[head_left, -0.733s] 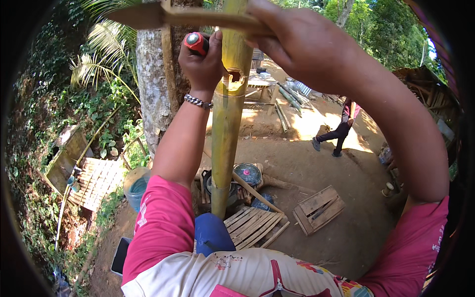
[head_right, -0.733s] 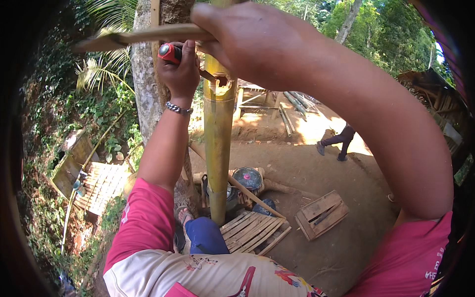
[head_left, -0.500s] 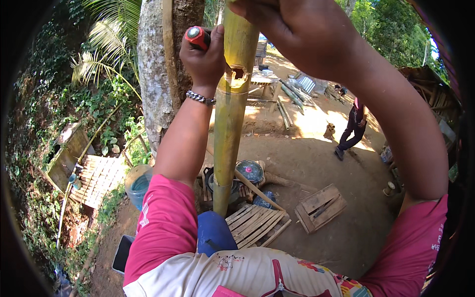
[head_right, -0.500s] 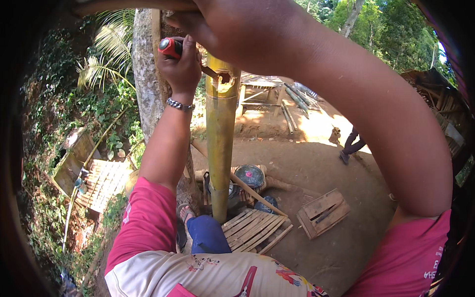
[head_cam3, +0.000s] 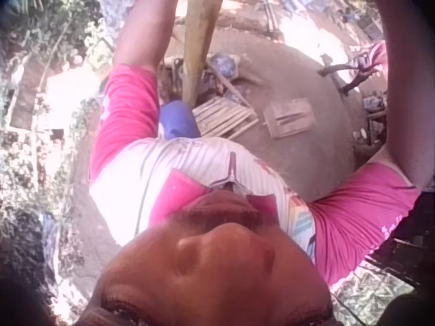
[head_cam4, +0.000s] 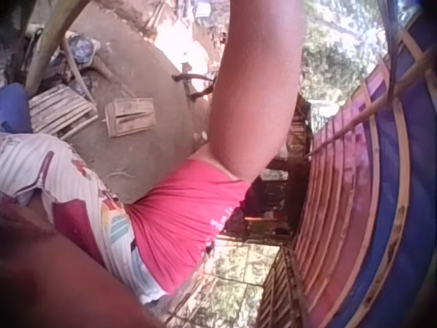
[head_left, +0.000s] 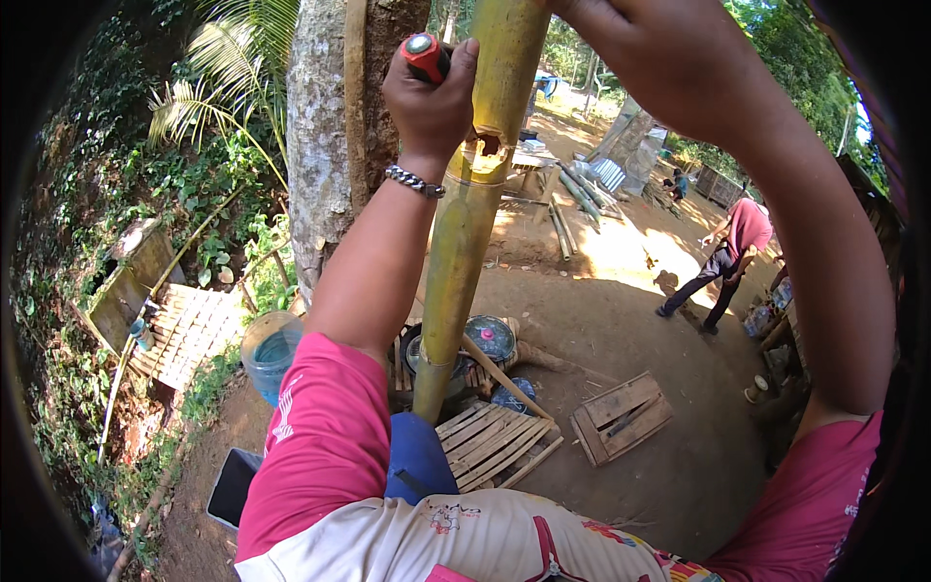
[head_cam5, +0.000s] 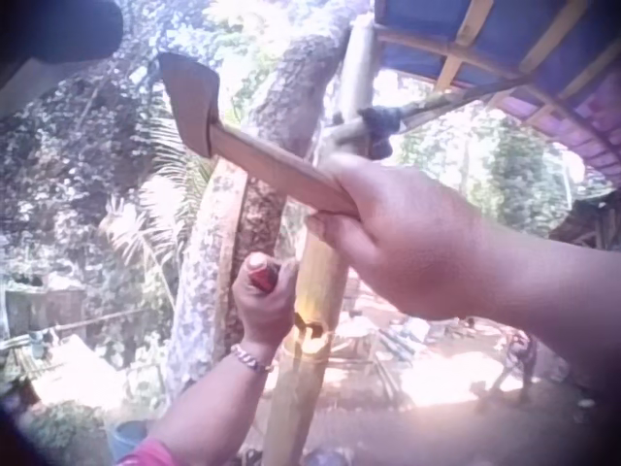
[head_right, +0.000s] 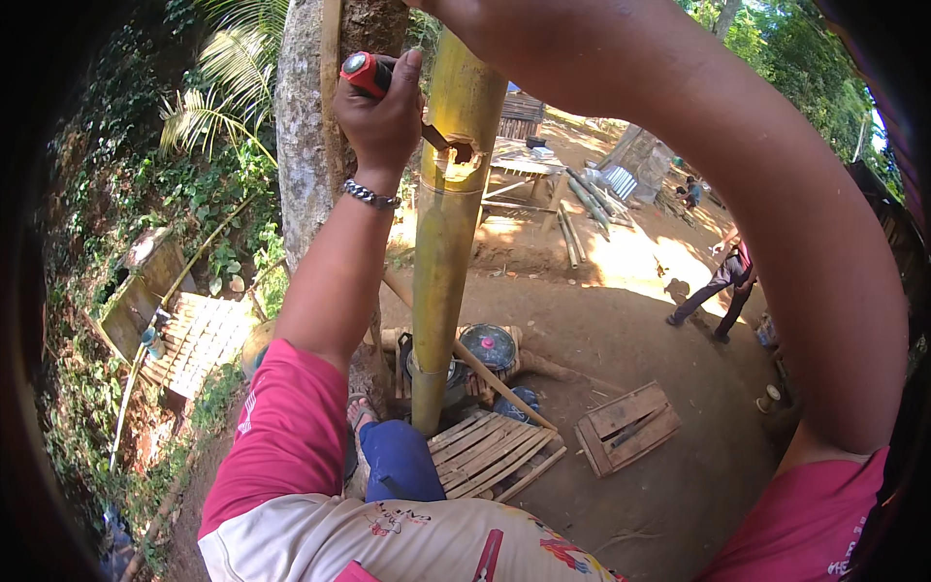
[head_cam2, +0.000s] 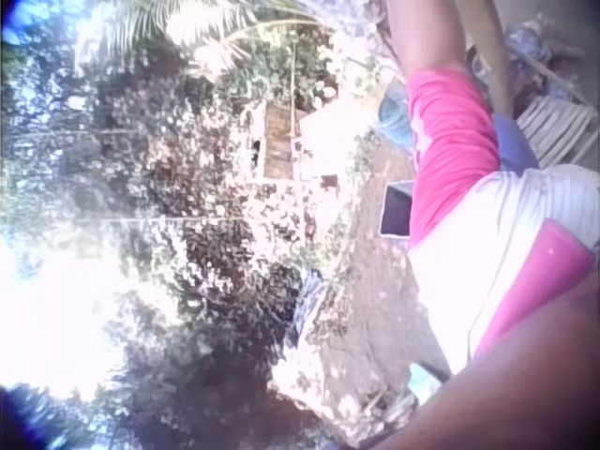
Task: The person uses a chisel and a wooden mallet to carve a hole into a vertical bamboo pole. They repeatedly strike the chisel to remove material and occasionally clear debris from the opening.
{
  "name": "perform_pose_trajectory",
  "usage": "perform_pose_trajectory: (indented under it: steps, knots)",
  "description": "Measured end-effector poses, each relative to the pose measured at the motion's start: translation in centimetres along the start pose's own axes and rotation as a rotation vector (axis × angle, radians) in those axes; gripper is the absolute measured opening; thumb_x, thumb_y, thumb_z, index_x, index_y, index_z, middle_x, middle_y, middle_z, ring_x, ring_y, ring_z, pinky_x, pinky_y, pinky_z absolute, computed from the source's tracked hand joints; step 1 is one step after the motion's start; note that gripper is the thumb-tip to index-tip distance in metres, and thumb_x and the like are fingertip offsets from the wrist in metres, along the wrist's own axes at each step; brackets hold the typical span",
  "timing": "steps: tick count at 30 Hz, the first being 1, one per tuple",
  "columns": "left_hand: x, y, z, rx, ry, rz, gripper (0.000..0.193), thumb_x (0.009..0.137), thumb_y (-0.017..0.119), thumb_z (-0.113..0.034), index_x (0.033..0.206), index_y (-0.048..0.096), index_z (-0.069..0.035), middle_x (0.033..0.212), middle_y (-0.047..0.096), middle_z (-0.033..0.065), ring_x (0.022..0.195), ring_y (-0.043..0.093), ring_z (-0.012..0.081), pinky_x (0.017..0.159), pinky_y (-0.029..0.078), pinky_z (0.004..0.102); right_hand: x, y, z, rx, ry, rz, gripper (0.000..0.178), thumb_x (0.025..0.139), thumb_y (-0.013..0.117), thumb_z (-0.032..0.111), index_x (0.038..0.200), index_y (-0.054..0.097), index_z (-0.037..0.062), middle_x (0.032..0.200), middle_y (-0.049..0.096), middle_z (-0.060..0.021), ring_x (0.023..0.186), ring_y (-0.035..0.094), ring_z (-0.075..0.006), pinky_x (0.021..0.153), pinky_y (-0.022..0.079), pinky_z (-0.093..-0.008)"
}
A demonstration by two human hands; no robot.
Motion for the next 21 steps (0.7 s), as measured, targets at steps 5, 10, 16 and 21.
perform_pose_trajectory:
  steps: [5,10,16,21]
  knots:
    - [0.2,-0.5,0.4,0.05,0.045,0.01,0.02,0.092,0.079,-0.013,0.083,0.062,-0.006,0.062,0.062,-0.0004,0.05,0.057,0.006,0.046,0.043,0.0218,0.1,1.4,-1.3,-0.109,0.139,0.17,0.022,0.106,0.052,0.021,0.109,0.057,-0.0004,0.09,0.065,-0.0157,0.084,0.066,-0.0306,0.077,0.054,-0.0432]
    - [0.2,0.2,0.6,0.028,0.024,0.018,0.022,0.091,0.081,-0.014,0.083,0.062,-0.006,0.064,0.063,-0.0015,0.054,0.057,0.0051,0.05,0.044,0.0223,0.6,0.6,-2.0,0.021,-0.057,-0.123,0.021,0.103,0.055,0.02,0.109,0.058,0.0001,0.092,0.067,-0.0214,0.088,0.067,-0.0376,0.08,0.054,-0.0463]
    - [0.4,-0.5,0.9,0.019,-0.059,0.031,0.024,0.089,0.083,-0.016,0.08,0.063,-0.005,0.068,0.064,-0.0024,0.062,0.057,0.0039,0.056,0.047,0.023,1.1,2.6,-3.1,-0.057,0.071,0.022,0.024,0.103,0.055,0.019,0.118,0.056,-0.0003,0.088,0.066,-0.0185,0.083,0.066,-0.0332,0.077,0.054,-0.0446]
    - [-1.6,-2.0,0.4,-0.129,-0.073,0.007,0.02,0.093,0.076,-0.011,0.087,0.059,-0.005,0.062,0.062,0.0044,0.048,0.058,0.0113,0.044,0.048,0.0249,-0.8,-1.6,-6.7,0.379,-0.081,-0.575,0.03,0.104,0.059,0.021,0.125,0.054,0.0006,0.081,0.059,-0.0081,0.072,0.058,-0.0188,0.07,0.052,-0.0353]
Point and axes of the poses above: each hand's wrist, its own x-axis towards the middle knuckle, its own y-axis out of the palm, z = x × y, the point moved 9 cm from there along x, towards the middle knuckle
